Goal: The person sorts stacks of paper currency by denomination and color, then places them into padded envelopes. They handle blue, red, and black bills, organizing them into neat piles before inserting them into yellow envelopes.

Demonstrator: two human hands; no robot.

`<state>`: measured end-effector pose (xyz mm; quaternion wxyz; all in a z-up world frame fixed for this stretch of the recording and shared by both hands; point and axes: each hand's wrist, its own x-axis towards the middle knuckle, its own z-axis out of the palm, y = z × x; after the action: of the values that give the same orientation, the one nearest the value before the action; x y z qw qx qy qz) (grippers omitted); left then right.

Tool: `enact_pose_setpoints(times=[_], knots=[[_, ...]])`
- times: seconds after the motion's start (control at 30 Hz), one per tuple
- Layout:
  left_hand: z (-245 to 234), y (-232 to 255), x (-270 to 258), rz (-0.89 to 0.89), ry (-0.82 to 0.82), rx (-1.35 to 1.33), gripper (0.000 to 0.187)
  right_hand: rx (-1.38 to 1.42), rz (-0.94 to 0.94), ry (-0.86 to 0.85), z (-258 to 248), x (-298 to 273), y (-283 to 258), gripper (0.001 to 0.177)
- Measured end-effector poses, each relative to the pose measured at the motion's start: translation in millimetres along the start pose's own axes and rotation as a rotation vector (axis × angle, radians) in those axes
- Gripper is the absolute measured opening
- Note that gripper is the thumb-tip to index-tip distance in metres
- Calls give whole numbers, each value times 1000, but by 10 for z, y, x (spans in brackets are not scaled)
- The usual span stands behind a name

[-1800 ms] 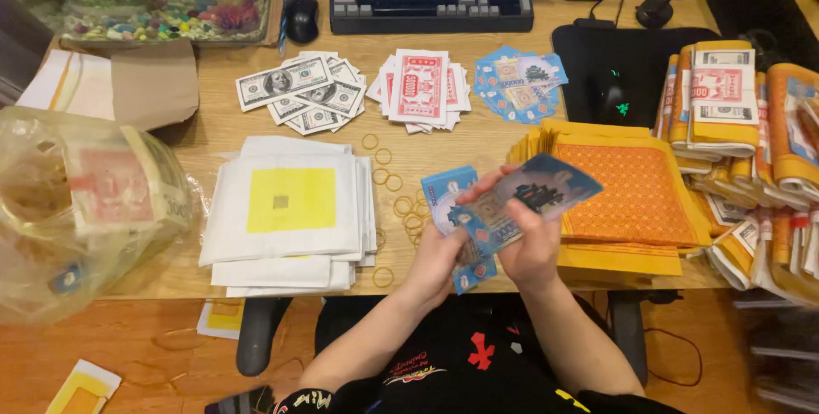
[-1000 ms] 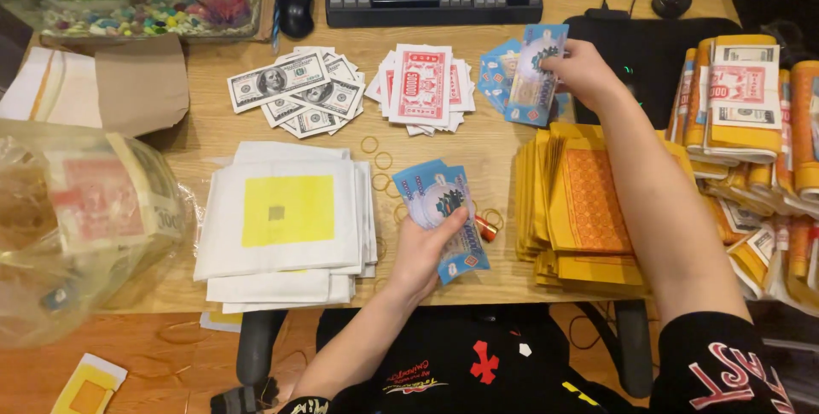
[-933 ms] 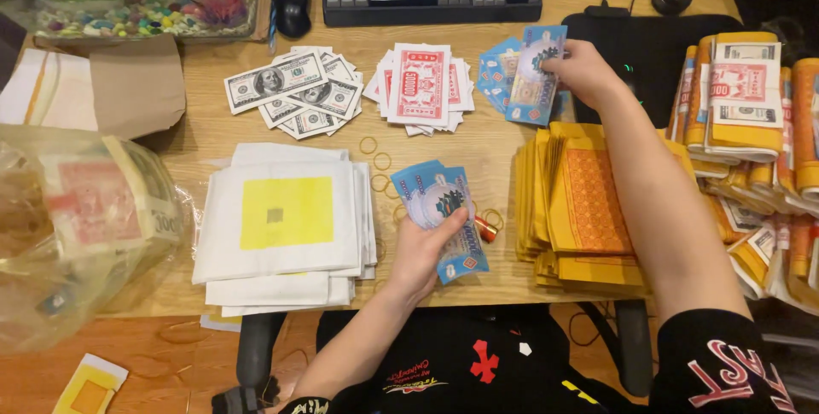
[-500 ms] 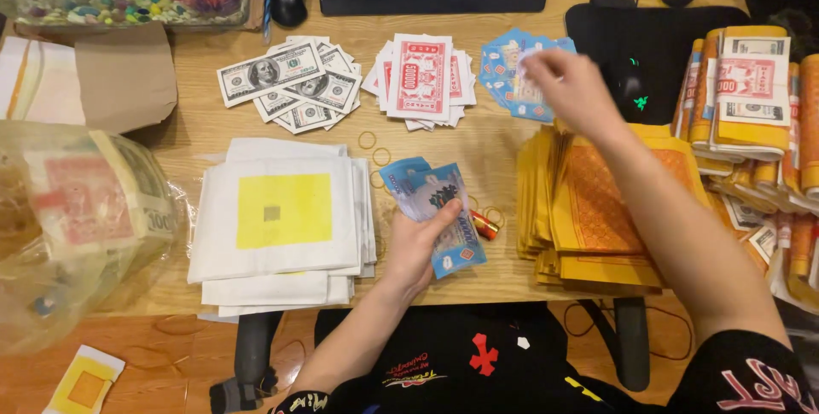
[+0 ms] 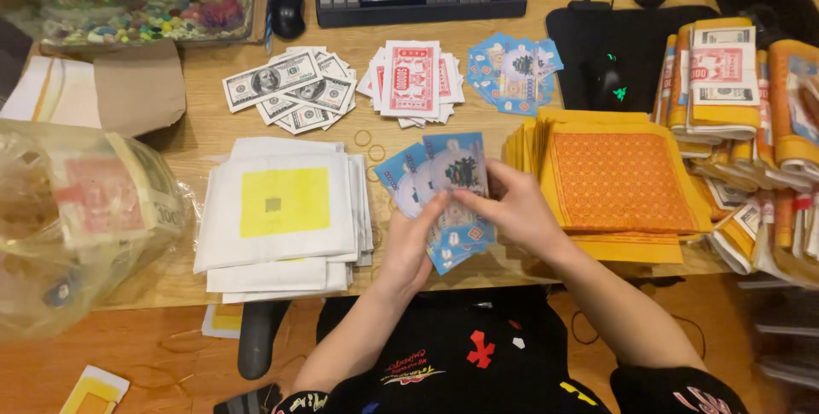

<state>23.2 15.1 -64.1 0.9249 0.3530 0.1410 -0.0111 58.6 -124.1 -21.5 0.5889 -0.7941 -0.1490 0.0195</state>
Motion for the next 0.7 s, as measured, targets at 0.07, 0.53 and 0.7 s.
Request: enact_pose_setpoints(times=[0.07, 0.53, 0.7], knots=[[40, 18, -8, -4, -4, 12, 49, 70, 33, 46, -73, 2, 168, 31], [-13, 6, 18, 127, -19, 142, 50, 209, 108, 129, -258, -441, 152, 20], [-271, -399, 184, 145, -71, 253, 45, 159, 14, 186, 55, -380, 215, 31]])
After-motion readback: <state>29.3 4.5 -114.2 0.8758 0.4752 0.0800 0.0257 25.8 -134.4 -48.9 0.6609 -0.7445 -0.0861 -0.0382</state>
